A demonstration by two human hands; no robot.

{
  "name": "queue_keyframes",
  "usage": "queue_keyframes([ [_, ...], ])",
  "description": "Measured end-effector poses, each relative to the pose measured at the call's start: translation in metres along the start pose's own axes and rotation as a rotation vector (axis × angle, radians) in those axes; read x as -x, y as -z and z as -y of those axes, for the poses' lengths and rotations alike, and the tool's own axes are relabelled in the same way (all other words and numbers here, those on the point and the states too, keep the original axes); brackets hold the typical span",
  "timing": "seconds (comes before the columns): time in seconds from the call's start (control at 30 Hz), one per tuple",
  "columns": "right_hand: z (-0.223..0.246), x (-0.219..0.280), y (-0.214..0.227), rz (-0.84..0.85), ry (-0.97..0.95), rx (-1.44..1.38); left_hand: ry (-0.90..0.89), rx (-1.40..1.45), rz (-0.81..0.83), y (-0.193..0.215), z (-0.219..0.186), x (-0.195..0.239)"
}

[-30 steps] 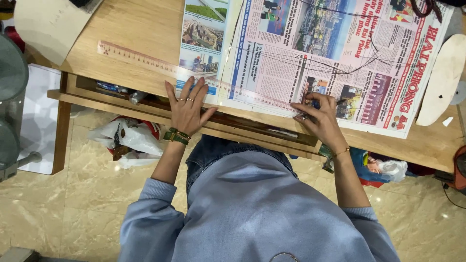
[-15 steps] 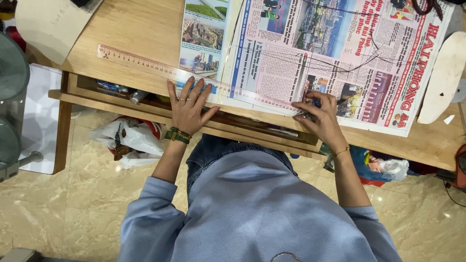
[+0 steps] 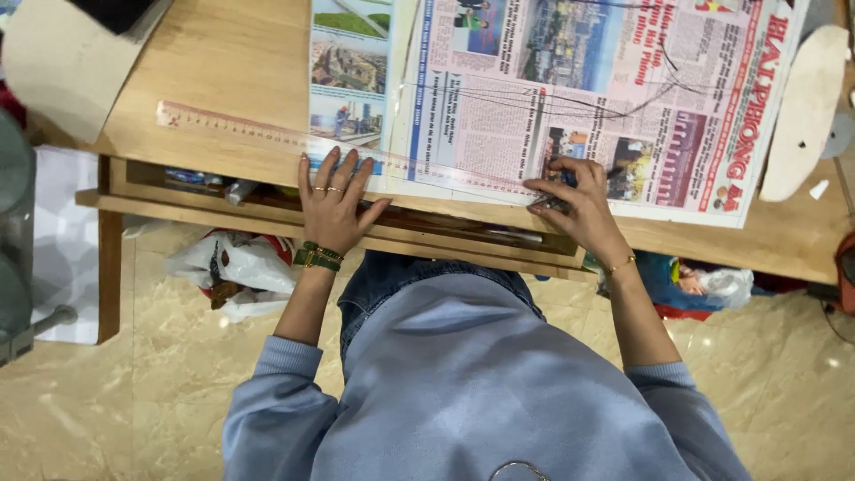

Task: The person arranges newspapers on a wooden table, applies tape to secure them, and uses a ruler and pen to draw lines and trace a shoe-shaped template onto the paper.

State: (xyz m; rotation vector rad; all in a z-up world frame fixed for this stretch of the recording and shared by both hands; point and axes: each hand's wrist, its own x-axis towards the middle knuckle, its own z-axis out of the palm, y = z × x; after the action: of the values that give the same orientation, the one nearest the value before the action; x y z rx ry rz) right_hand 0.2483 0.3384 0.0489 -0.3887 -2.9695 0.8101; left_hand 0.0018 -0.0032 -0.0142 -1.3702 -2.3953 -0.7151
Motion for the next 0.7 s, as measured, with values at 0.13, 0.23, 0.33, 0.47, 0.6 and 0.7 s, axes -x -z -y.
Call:
queue_keyframes([
  [0.13, 0.0039, -0.0005, 0.0014, -0.032, 0.025, -0.007, -0.009, -0.002, 0.017, 0.0024, -0.0004, -0.0025],
  [0.23, 0.0037, 0.0005, 0.0006, -0.041, 0.020, -0.017, -0.006, 0.015, 0.030, 0.0034, -0.0004, -0.0025],
  [0.33, 0.0015, 0.0005, -0.0001, -0.024, 0.015, -0.005, 0.005, 0.025, 0.036, 0.0035, -0.0001, -0.0021],
  [0.47, 0.0010, 0.0010, 0.0034, 0.042, -0.029, -0.059, 0.017, 0.042, 0.040, 0.0021, 0.0011, -0.0004],
  [0.6, 0.0065, 0.0021, 0.0082, 0.046, -0.037, -0.051, 0.025, 0.042, 0.046, 0.0027, -0.0001, -0.0011],
  [0.7, 0.0073, 0.0022, 0.0077, 0.046, -0.035, -0.033, 0.024, 0.043, 0.049, 0.0048, -0.0004, -0.0018],
])
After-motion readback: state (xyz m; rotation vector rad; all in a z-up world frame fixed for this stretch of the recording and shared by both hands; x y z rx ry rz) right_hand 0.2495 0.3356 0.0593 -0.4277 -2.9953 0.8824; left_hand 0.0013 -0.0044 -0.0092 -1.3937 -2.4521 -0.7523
